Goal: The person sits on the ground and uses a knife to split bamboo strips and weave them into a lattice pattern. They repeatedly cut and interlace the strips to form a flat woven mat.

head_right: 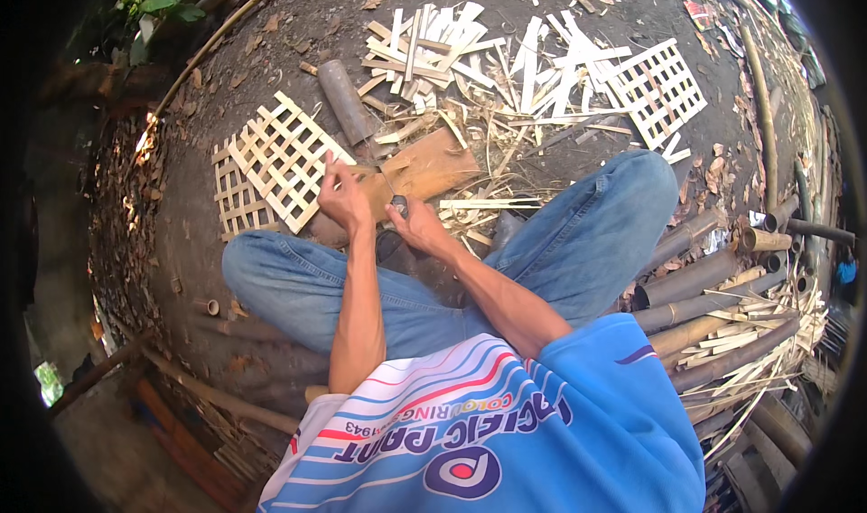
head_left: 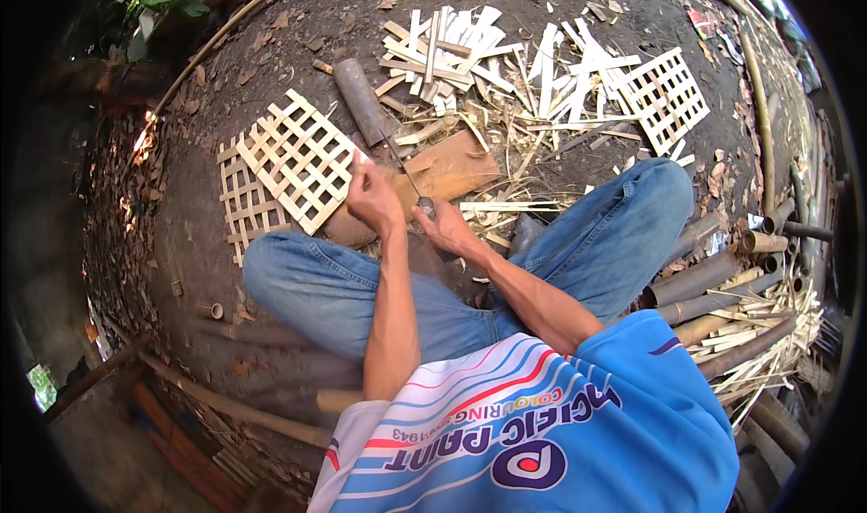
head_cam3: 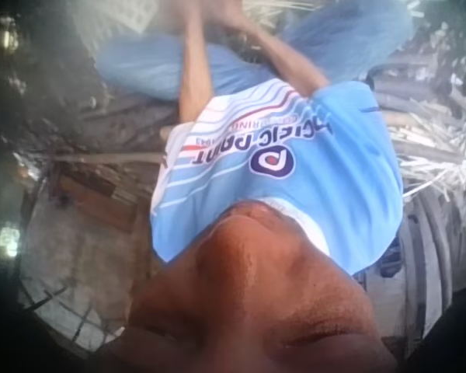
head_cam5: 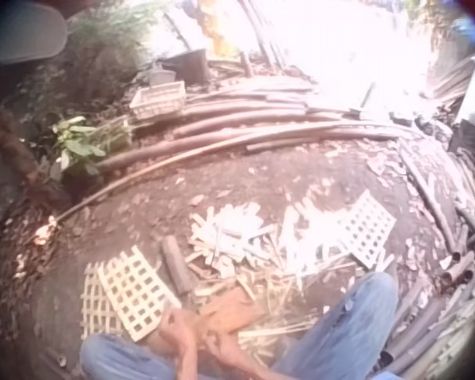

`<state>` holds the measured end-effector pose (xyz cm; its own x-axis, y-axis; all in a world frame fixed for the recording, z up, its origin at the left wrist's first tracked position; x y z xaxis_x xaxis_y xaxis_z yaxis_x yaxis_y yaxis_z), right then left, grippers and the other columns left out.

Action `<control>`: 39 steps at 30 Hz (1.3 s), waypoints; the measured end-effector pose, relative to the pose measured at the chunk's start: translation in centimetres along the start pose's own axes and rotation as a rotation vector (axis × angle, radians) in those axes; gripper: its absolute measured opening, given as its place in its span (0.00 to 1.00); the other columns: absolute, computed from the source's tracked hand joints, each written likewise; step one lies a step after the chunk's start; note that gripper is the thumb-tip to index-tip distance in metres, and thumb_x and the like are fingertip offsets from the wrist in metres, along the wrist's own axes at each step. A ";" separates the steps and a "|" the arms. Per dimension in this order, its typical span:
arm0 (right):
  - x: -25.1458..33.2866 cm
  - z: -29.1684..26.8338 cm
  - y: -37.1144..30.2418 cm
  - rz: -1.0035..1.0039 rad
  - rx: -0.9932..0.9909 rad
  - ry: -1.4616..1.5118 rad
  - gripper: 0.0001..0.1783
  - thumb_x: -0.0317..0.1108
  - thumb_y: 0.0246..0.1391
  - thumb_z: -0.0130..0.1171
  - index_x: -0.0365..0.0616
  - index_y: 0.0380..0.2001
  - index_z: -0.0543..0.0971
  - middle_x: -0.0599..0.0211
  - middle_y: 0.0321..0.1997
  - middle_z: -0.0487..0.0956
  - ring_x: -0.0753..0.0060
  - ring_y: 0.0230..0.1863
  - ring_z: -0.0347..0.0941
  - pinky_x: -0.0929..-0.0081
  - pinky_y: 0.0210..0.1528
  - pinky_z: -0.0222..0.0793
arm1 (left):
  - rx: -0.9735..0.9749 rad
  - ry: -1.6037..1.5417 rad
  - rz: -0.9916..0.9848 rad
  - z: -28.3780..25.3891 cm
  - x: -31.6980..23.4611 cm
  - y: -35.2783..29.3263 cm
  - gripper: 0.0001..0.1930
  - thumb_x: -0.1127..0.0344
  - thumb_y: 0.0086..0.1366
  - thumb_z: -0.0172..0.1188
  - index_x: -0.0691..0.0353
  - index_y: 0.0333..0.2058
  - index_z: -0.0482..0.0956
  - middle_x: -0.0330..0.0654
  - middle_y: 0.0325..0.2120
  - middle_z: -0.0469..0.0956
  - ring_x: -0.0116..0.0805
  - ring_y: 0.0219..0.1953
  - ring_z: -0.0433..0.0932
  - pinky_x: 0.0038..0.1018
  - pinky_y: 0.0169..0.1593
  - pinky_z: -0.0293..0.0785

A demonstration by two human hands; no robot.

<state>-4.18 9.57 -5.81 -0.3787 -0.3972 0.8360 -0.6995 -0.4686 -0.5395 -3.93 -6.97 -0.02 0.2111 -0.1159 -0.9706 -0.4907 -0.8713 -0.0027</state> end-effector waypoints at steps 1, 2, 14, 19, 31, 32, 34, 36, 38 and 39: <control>0.4 0.1 0.0 -0.054 -0.046 -0.046 0.27 0.51 0.62 0.56 0.33 0.45 0.72 0.37 0.27 0.80 0.46 0.31 0.82 0.51 0.38 0.75 | -0.045 -0.095 -0.018 -0.5 0.2 0.1 0.18 0.65 0.71 0.56 0.64 0.56 0.78 0.43 0.37 0.82 0.26 0.30 0.76 0.25 0.33 0.78; 0.8 -0.1 -0.1 -0.107 -0.093 -0.093 0.27 0.50 0.62 0.56 0.31 0.45 0.72 0.36 0.27 0.80 0.43 0.32 0.81 0.51 0.39 0.75 | -0.047 -0.168 -0.049 -0.4 0.5 0.6 0.18 0.66 0.71 0.55 0.65 0.57 0.76 0.44 0.38 0.82 0.25 0.31 0.76 0.23 0.33 0.78; -2.0 -2.0 0.7 -0.137 -0.247 -0.178 0.28 0.51 0.61 0.55 0.28 0.40 0.72 0.30 0.29 0.77 0.33 0.35 0.78 0.48 0.39 0.70 | 0.046 -0.157 -0.088 1.0 -0.5 0.2 0.20 0.67 0.70 0.56 0.66 0.58 0.74 0.48 0.48 0.78 0.31 0.36 0.80 0.27 0.39 0.83; -0.9 -1.9 -0.1 -0.051 -0.140 -0.293 0.29 0.52 0.61 0.55 0.29 0.40 0.72 0.32 0.29 0.78 0.32 0.35 0.77 0.47 0.39 0.71 | -0.010 -0.208 -0.046 0.4 -0.3 0.0 0.21 0.66 0.71 0.54 0.67 0.59 0.73 0.40 0.31 0.78 0.24 0.29 0.74 0.23 0.33 0.80; -4.5 -3.1 1.5 -0.114 -0.297 -0.349 0.28 0.50 0.60 0.58 0.30 0.43 0.73 0.31 0.29 0.78 0.30 0.33 0.77 0.48 0.37 0.72 | 0.052 -0.176 -0.099 0.9 -0.2 0.0 0.19 0.67 0.70 0.56 0.65 0.58 0.75 0.46 0.45 0.78 0.29 0.36 0.78 0.27 0.38 0.82; -4.2 -3.0 1.7 -0.113 -0.220 -0.330 0.28 0.50 0.60 0.57 0.30 0.43 0.73 0.31 0.30 0.78 0.30 0.34 0.77 0.48 0.38 0.72 | 0.034 -0.186 -0.088 0.8 0.3 0.5 0.19 0.67 0.70 0.56 0.65 0.57 0.76 0.45 0.44 0.78 0.29 0.36 0.78 0.27 0.38 0.82; -2.5 -3.0 1.0 -0.126 -0.142 -0.359 0.27 0.50 0.60 0.57 0.29 0.40 0.75 0.32 0.31 0.79 0.30 0.34 0.77 0.48 0.40 0.73 | -0.009 -0.175 0.007 0.8 -0.5 0.4 0.18 0.68 0.70 0.56 0.64 0.57 0.76 0.44 0.41 0.77 0.28 0.35 0.77 0.26 0.37 0.81; -5.4 -3.3 1.8 -0.164 -0.311 -0.345 0.26 0.49 0.60 0.58 0.29 0.39 0.74 0.32 0.27 0.77 0.31 0.32 0.77 0.48 0.38 0.71 | 0.033 -0.165 -0.035 1.2 0.8 0.3 0.19 0.68 0.70 0.56 0.64 0.58 0.76 0.44 0.42 0.78 0.29 0.35 0.77 0.27 0.38 0.82; -5.2 -3.8 2.3 -0.177 -0.340 -0.292 0.26 0.48 0.60 0.57 0.29 0.40 0.74 0.32 0.27 0.77 0.32 0.34 0.77 0.47 0.39 0.71 | 0.045 -0.260 -0.100 1.7 0.7 0.4 0.19 0.68 0.70 0.56 0.63 0.58 0.76 0.44 0.42 0.78 0.30 0.35 0.78 0.28 0.38 0.82; -4.2 -3.4 1.6 -0.176 -0.276 -0.317 0.26 0.48 0.60 0.57 0.28 0.41 0.74 0.33 0.27 0.78 0.32 0.34 0.77 0.47 0.39 0.71 | 0.031 -0.213 -0.079 1.2 0.4 0.3 0.19 0.68 0.70 0.56 0.63 0.58 0.76 0.44 0.42 0.78 0.30 0.35 0.78 0.28 0.38 0.82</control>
<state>-5.82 13.19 -9.88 -0.0652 -0.5725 0.8173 -0.8883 -0.3399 -0.3089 -5.04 -6.73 -0.69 0.0685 0.0586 -0.9959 -0.5061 -0.8582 -0.0853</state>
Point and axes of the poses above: each hand's wrist, its own y-axis towards the middle knuckle, its own z-axis out of the palm, x = y × z, the point moved 8 cm from there along y, towards the middle knuckle
